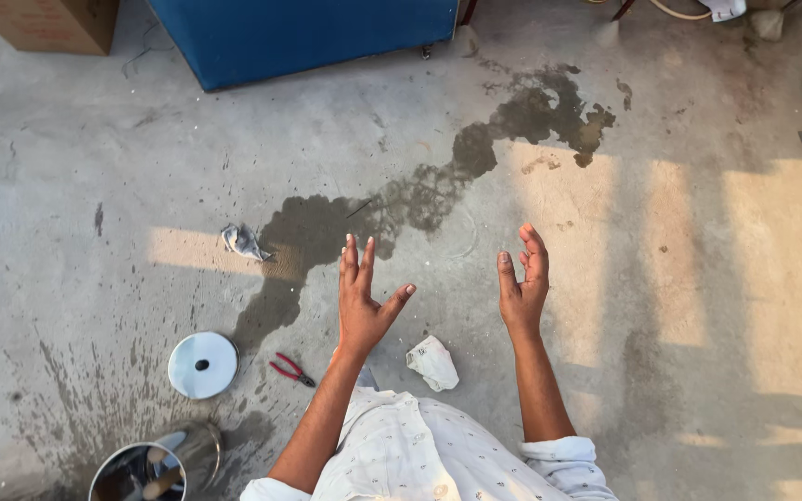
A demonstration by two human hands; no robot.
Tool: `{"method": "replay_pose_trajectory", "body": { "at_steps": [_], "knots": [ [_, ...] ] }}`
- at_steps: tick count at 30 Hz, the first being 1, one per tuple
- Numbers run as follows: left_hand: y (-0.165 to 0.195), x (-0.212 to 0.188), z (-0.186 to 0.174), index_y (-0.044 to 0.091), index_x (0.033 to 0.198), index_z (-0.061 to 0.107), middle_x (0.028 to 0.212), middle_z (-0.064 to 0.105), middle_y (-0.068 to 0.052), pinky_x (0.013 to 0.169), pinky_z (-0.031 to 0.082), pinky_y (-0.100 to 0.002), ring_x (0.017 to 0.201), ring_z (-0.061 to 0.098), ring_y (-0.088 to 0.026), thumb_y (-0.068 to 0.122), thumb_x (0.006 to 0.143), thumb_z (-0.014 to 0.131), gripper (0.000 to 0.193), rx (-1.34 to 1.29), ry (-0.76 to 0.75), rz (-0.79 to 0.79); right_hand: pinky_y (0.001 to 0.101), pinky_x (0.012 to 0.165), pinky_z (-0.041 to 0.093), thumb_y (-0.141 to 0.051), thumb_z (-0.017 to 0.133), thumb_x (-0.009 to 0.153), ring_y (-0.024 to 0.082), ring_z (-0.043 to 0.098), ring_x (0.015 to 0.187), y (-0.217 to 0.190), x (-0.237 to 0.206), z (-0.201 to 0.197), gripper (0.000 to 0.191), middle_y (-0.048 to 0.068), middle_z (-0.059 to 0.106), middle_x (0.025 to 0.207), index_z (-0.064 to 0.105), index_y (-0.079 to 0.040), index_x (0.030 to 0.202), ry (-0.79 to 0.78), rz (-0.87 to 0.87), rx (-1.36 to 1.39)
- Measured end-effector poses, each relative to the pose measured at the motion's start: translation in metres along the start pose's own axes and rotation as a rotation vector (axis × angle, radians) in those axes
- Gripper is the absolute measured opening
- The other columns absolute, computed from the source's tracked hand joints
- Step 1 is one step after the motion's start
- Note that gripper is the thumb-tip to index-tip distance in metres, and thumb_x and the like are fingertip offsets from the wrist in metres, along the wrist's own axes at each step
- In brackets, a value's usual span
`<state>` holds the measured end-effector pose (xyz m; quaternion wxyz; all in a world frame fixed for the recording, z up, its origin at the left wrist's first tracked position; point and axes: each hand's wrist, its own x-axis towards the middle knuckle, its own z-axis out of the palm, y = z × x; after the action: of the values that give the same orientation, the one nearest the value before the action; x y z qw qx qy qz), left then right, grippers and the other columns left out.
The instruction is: The person lifts the lid off a stainless steel water dispenser, opens the body to reveal the filter candles inside, and carries the container aside. They then sit on the ground and use pliers to unscrew and work on the tap fitting at the bottom of the dispenser.
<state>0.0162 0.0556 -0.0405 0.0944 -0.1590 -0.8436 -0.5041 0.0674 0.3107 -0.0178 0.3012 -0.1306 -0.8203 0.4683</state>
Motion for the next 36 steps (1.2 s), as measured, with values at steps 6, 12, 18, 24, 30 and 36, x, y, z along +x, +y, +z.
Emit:
{"method": "replay_pose_trajectory", "body": {
  "at_steps": [6, 12, 18, 24, 30, 36],
  "knots": [
    [-0.001, 0.149, 0.050, 0.017, 0.160, 0.037, 0.171, 0.023, -0.018, 0.123, 0.031, -0.057, 0.158, 0.021, -0.046, 0.054, 0.084, 0.080, 0.095, -0.016, -0.117, 0.116, 0.0573, 0.127, 0.026, -0.038, 0.059, 0.107, 0.042, 0.024, 0.159, 0.023, 0.092, 0.027, 0.062, 0.022, 0.032, 0.168, 0.041, -0.003, 0.155, 0.031, -0.137, -0.444],
    [0.012, 0.294, 0.103, 0.016, 0.160, 0.033, 0.169, 0.019, -0.018, 0.124, 0.013, -0.061, 0.156, 0.012, -0.045, 0.062, 0.092, 0.064, 0.088, 0.288, -0.278, 0.336, 0.0629, 0.126, 0.003, -0.053, 0.048, 0.106, 0.044, 0.007, 0.160, 0.046, 0.196, 0.058, 0.081, 0.026, 0.015, 0.171, 0.025, 0.000, 0.163, -0.003, -0.079, -0.657],
    [0.013, 0.405, 0.179, 0.007, 0.162, 0.026, 0.170, 0.017, -0.019, 0.127, 0.008, -0.057, 0.159, 0.010, -0.036, 0.051, 0.101, 0.055, 0.081, 0.347, -0.372, 0.428, 0.0632, 0.125, 0.000, -0.054, 0.045, 0.105, 0.043, 0.005, 0.159, 0.097, 0.302, 0.083, 0.082, 0.025, 0.011, 0.171, 0.023, 0.000, 0.163, 0.027, -0.044, -0.714],
    [0.003, 0.513, 0.283, -0.002, 0.158, 0.024, 0.169, 0.017, -0.020, 0.126, 0.010, -0.051, 0.157, 0.011, -0.035, 0.042, 0.104, 0.046, 0.074, 0.444, -0.503, 0.481, 0.0600, 0.127, 0.002, -0.044, 0.042, 0.109, 0.037, 0.008, 0.160, 0.177, 0.436, 0.079, 0.069, 0.019, 0.014, 0.172, 0.025, -0.005, 0.163, -0.025, -0.029, -0.751],
    [0.015, 0.636, 0.380, -0.005, 0.158, 0.025, 0.168, 0.018, -0.022, 0.126, 0.013, -0.051, 0.157, 0.014, -0.034, 0.031, 0.105, 0.041, 0.066, 0.483, -0.444, 0.459, 0.0603, 0.125, 0.001, -0.032, 0.039, 0.109, 0.036, 0.007, 0.159, 0.239, 0.596, 0.061, 0.060, 0.018, 0.013, 0.172, 0.025, -0.010, 0.164, -0.115, -0.058, -0.796],
    [0.009, 0.730, 0.443, -0.005, 0.157, 0.029, 0.167, 0.021, -0.023, 0.124, 0.014, -0.051, 0.156, 0.014, -0.038, 0.033, 0.105, 0.043, 0.066, 0.393, -0.373, 0.255, 0.0603, 0.125, 0.002, -0.041, 0.043, 0.107, 0.036, 0.006, 0.160, 0.288, 0.719, 0.072, 0.063, 0.016, 0.013, 0.172, 0.030, -0.016, 0.163, -0.126, -0.058, -0.772]
  ]
}}
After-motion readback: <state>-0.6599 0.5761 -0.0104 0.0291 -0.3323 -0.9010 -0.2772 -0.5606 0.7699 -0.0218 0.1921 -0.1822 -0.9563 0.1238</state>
